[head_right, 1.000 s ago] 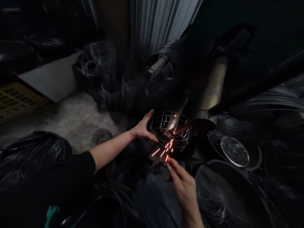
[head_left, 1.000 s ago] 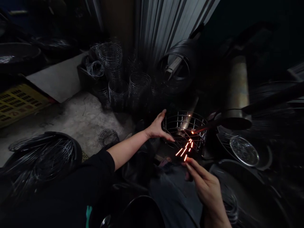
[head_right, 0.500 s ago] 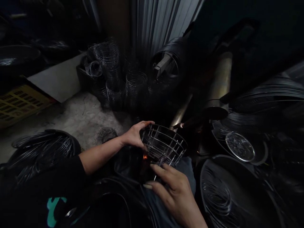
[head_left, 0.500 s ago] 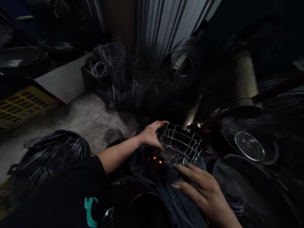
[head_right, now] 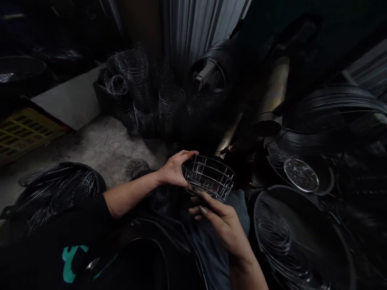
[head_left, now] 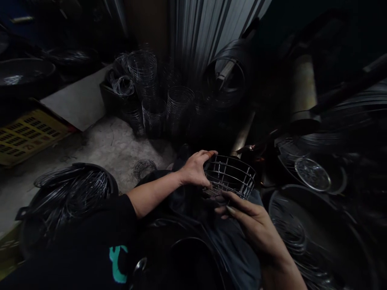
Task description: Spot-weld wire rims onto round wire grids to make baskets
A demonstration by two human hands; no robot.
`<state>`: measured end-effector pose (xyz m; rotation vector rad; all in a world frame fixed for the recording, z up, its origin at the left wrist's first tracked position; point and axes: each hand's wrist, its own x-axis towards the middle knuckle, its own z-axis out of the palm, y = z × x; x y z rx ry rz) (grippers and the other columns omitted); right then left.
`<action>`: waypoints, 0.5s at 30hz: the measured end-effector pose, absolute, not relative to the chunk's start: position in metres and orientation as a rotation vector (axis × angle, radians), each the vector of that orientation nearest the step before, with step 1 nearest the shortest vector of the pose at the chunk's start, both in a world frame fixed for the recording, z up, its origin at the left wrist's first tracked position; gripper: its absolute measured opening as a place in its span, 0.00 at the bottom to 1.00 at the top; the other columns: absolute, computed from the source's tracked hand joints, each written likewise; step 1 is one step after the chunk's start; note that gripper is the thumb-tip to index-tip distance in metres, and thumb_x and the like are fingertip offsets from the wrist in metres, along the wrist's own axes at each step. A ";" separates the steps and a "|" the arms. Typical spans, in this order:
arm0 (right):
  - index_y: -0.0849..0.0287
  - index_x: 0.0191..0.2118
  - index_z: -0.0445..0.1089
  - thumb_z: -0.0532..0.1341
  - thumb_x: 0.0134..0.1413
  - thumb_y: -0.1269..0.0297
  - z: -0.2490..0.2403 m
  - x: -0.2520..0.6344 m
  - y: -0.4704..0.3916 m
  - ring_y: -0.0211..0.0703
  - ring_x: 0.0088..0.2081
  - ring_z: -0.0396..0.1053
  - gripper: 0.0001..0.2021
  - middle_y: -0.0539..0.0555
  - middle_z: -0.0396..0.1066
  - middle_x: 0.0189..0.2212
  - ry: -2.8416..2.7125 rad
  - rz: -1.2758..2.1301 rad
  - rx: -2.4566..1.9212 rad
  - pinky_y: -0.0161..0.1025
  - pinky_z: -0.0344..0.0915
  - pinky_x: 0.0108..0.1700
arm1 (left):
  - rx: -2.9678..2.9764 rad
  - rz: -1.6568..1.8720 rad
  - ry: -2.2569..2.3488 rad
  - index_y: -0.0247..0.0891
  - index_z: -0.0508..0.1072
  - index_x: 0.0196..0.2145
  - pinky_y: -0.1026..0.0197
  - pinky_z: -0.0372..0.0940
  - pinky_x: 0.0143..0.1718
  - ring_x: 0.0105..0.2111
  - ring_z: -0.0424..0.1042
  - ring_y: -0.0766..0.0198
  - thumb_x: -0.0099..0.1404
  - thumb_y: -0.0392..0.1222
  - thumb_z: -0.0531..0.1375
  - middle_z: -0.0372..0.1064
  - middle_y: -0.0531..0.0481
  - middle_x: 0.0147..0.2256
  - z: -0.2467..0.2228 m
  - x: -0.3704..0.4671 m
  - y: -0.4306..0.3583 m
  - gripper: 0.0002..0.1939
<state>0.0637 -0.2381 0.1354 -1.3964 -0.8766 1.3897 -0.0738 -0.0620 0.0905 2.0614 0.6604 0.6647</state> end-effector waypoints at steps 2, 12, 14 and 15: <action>0.53 0.48 0.74 0.66 0.50 0.61 0.137 0.067 -0.240 0.47 0.36 0.75 0.17 0.60 0.74 0.41 -0.841 1.371 -1.379 0.42 0.73 0.38 | 2.061 0.645 0.661 0.38 0.62 0.57 0.52 0.63 0.53 0.49 0.65 0.52 0.29 0.46 0.73 0.62 0.44 0.50 0.092 -0.073 -0.064 0.55; 0.56 0.48 0.74 0.64 0.51 0.63 0.135 0.078 -0.250 0.48 0.37 0.74 0.17 0.59 0.75 0.40 -0.886 1.295 -1.469 0.44 0.72 0.41 | 2.086 0.656 0.658 0.35 0.62 0.57 0.53 0.64 0.52 0.48 0.66 0.54 0.28 0.47 0.73 0.63 0.45 0.48 0.089 -0.071 -0.065 0.55; 0.56 0.48 0.74 0.66 0.48 0.61 0.139 0.079 -0.251 0.50 0.43 0.73 0.19 0.59 0.74 0.43 -1.065 1.154 -1.583 0.46 0.69 0.47 | 2.088 0.653 0.662 0.35 0.62 0.57 0.52 0.64 0.53 0.48 0.66 0.53 0.29 0.48 0.73 0.63 0.45 0.48 0.088 -0.072 -0.065 0.56; 0.56 0.48 0.74 0.66 0.47 0.61 0.142 0.078 -0.250 0.51 0.46 0.71 0.20 0.58 0.73 0.45 -1.158 1.083 -1.630 0.46 0.68 0.49 | 2.088 0.652 0.664 0.35 0.62 0.57 0.52 0.64 0.53 0.48 0.66 0.53 0.28 0.48 0.73 0.63 0.45 0.48 0.088 -0.072 -0.065 0.56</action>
